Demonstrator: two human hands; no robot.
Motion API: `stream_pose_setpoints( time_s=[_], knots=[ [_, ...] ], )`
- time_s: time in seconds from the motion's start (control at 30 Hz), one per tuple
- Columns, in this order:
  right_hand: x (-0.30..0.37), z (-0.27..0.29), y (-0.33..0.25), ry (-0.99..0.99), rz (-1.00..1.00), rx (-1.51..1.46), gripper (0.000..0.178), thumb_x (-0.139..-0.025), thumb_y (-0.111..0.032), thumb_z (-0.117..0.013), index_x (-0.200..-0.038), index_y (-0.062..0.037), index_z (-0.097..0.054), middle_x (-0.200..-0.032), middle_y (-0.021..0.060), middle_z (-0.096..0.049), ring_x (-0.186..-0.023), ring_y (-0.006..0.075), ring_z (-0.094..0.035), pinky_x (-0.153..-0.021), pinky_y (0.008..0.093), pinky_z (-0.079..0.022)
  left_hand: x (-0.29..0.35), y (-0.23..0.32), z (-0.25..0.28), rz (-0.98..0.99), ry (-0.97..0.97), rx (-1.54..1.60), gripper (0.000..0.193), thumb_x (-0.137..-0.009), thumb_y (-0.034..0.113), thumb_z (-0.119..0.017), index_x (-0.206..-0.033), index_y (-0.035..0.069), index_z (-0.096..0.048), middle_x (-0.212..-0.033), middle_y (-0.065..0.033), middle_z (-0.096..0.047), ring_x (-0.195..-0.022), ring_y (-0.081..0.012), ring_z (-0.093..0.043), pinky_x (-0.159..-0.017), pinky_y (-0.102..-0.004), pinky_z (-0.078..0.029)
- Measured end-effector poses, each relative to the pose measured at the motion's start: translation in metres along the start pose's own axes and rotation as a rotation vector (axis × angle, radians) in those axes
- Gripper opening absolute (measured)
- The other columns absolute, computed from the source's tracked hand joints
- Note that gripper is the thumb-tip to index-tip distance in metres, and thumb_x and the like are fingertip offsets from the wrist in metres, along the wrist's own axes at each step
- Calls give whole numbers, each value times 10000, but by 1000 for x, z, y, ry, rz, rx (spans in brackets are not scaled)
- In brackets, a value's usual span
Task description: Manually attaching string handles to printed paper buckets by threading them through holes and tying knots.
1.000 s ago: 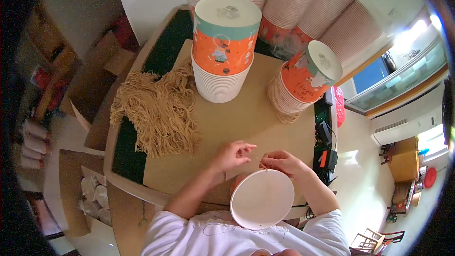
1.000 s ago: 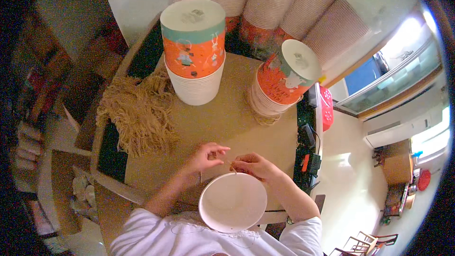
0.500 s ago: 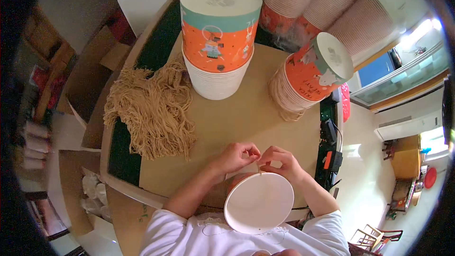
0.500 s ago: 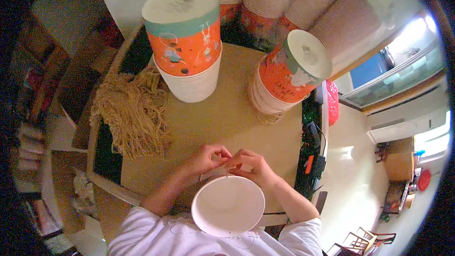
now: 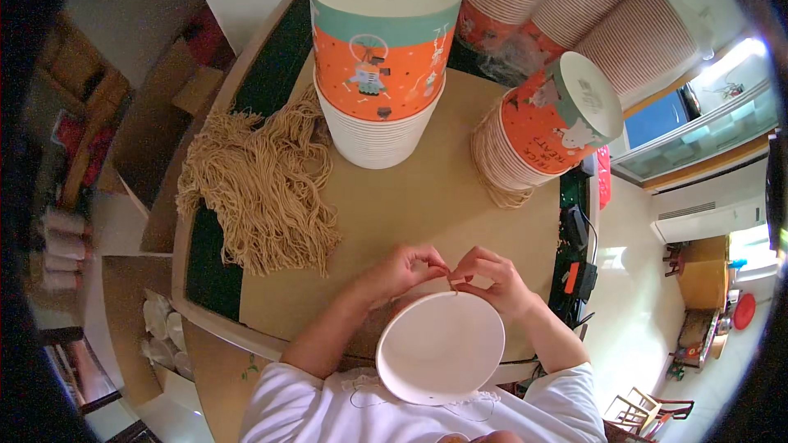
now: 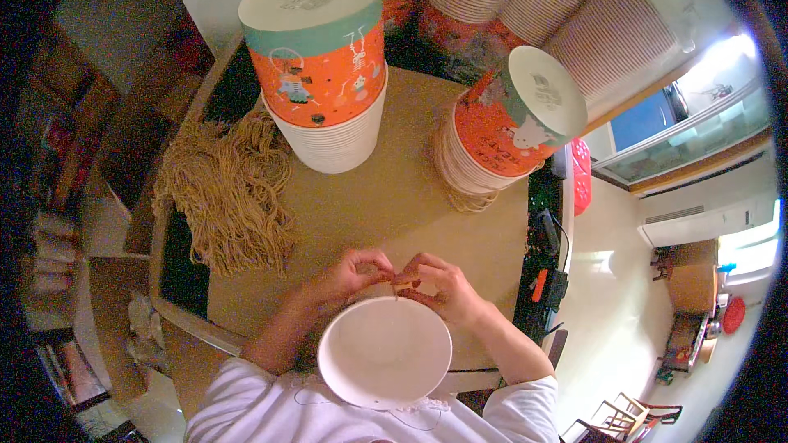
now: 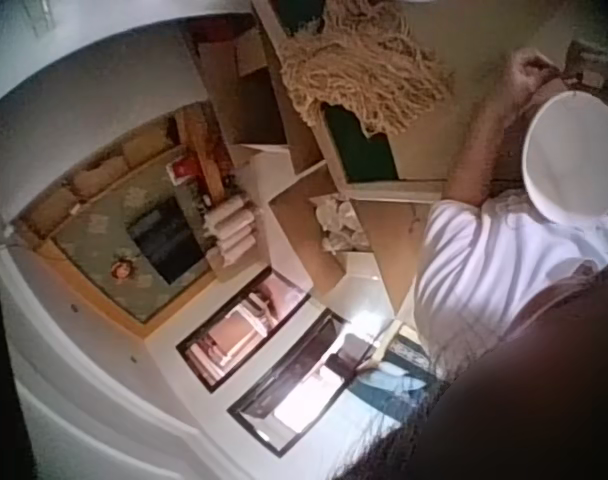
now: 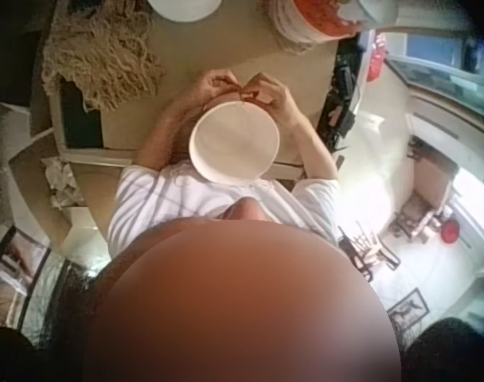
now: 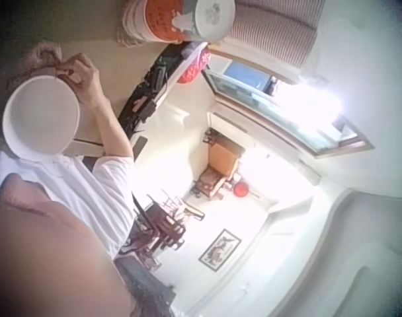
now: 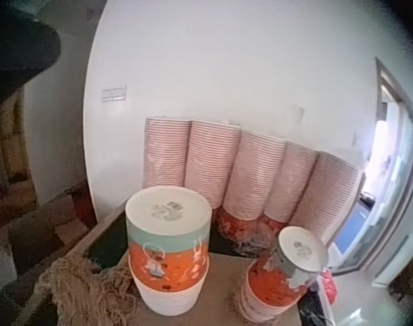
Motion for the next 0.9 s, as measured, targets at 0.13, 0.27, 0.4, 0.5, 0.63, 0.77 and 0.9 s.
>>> stream_pose_setpoints(
  time_s=[0.13,0.27,0.4,0.5,0.63,0.77,0.9],
  knots=[
    [-4,0,4,8,19,33,160,-695,21,-689,-837,-36,-642,-790,63,-570,-745,197,-569,-638,292,-469,-2,0,0,-2,22,-98,137,-810,162,-634,-869,38,-636,-807,-43,-632,-782,-110,-576,-722,-273,-459],
    [-7,1,7,16,35,67,141,-689,24,-693,-805,-32,-636,-783,69,-565,-736,198,-565,-621,294,-464,1,11,-4,-7,43,-139,149,-803,173,-634,-853,33,-634,-790,-58,-638,-761,-122,-592,-702,-281,-469],
    [-3,2,9,29,84,23,132,-682,20,-698,-783,-33,-632,-775,75,-559,-731,197,-563,-608,289,-458,1,18,-6,-44,61,-232,132,-794,155,-629,-831,28,-634,-777,-69,-638,-746,-137,-602,-694,-280,-472],
    [-1,2,4,-20,110,31,107,-692,10,-693,-772,-33,-636,-782,78,-555,-723,193,-563,-603,288,-458,2,20,-7,-110,95,-288,124,-780,148,-634,-812,29,-631,-767,-77,-636,-733,-154,-611,-684,-284,-476],
    [0,5,-1,-66,125,-5,97,-699,-28,-699,-776,-52,-645,-804,84,-572,-757,230,-564,-648,307,-463,2,16,-5,-174,138,-329,111,-776,137,-618,-778,26,-617,-754,-83,-619,-727,-181,-607,-675,-299,-474],
    [-1,6,-9,-130,153,-36,96,-703,-17,-692,-779,-48,-642,-805,84,-573,-758,231,-571,-651,302,-468,4,24,-3,-181,210,-363,117,-769,137,-612,-761,21,-603,-752,-94,-601,-726,-214,-598,-669,-309,-471],
    [-9,5,-13,-79,104,2,92,-716,10,-675,-783,-41,-637,-800,75,-573,-736,199,-577,-627,290,-469,2,19,-3,-189,203,-448,135,-759,153,-622,-764,20,-599,-756,-99,-598,-730,-228,-597,-670,-315,-469]
  ],
)
Point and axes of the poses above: each hand's wrist, its own x-axis away from the middle knuckle, its own z-axis out of the back of the hand, y = z × x, the point moved 5 cm from there along -x, towards the middle knuckle
